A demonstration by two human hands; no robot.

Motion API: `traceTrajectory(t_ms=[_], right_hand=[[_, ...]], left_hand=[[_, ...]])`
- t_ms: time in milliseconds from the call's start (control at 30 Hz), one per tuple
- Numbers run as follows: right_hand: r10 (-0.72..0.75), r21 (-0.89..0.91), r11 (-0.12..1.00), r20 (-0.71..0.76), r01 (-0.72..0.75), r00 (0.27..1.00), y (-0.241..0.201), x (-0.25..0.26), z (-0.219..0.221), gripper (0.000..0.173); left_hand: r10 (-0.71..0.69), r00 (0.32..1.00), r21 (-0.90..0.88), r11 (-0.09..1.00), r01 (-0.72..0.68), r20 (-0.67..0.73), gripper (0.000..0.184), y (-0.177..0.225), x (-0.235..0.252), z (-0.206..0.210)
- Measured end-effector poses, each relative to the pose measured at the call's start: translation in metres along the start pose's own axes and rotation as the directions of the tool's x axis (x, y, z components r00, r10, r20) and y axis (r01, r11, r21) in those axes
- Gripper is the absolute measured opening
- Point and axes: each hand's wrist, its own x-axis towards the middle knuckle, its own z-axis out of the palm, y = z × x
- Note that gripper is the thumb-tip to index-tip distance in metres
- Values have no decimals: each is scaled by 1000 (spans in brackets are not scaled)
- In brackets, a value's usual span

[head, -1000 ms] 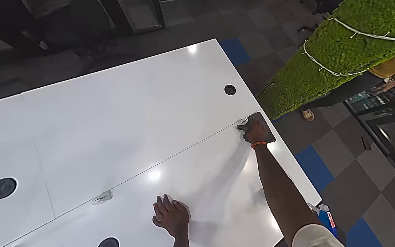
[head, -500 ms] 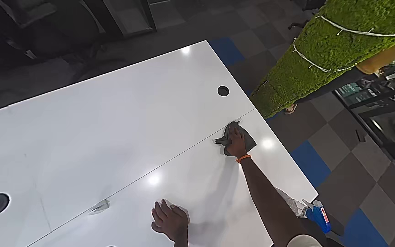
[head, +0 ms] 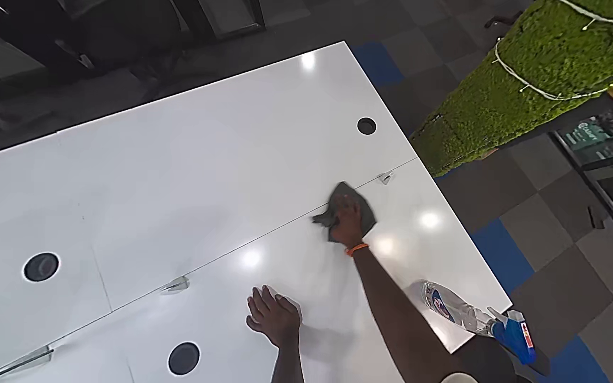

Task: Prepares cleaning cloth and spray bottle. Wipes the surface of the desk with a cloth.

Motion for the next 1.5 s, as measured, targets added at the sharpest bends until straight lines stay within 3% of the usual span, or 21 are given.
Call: traceTrajectory(t_ms=[67,133,267,333,400,433,533,633,733,933,1000,1100,1200,1367,1500], right_hand=[[-159,54,987,117,154,980,-54,-27,20,46],[-332,158,940,201,304,922,-94,-57,34,49],[-506,290,853,262,433,822,-97,-92,37,40],[-390,208,913,186,352,902,-70,-103,26,52],[-114,45,993,54,112,992,-28,-109,8,65],[26,-24,999,-35,-27,999,-3,-109,1,64],[349,-56,925,-255,-375,902,66,-87,-29,46],[499,-21,842,-352,-540,792,111,-48,-52,38],[503,-12,841,-353,-541,789,132,-8,-63,33],[206,-123,963,-241,-240,948,168,41,-78,39],[207,-154,959,-185,-237,961,168,53,-86,41],[340,-192,911,-148,-364,929,152,58,-91,55],[436,-158,865,-229,-476,870,137,39,-78,62],[393,-146,885,-276,-442,877,111,-26,-50,57],[361,-120,907,-275,-405,891,73,-49,-31,54]], left_hand=[[9,1000,-15,1000,-9,-12,57,-1,0,1],[15,1000,-26,1000,-15,-27,57,-1,-1,1],[10,999,-30,999,-12,-50,57,-5,-1,10],[15,999,-7,1000,-15,-45,57,-9,0,12],[17,999,0,1000,-17,-42,58,-7,-1,11],[15,999,-1,1000,-15,-41,58,-7,-2,10],[11,999,-11,1000,-11,-47,57,-5,0,8],[10,999,-10,1000,-10,-46,57,-4,-1,8],[4,999,10,1000,-4,-36,57,-5,-2,6],[17,998,-2,1000,-18,-55,58,-3,0,5],[12,999,-8,1000,-12,-52,58,-3,0,5],[7,999,-14,1000,-7,-52,57,-2,0,4],[12,999,-10,1000,-12,-51,57,-2,-1,5],[10,1000,16,1000,-10,-15,57,-8,-2,8],[2,1000,3,1000,-3,26,56,-3,-1,8]])
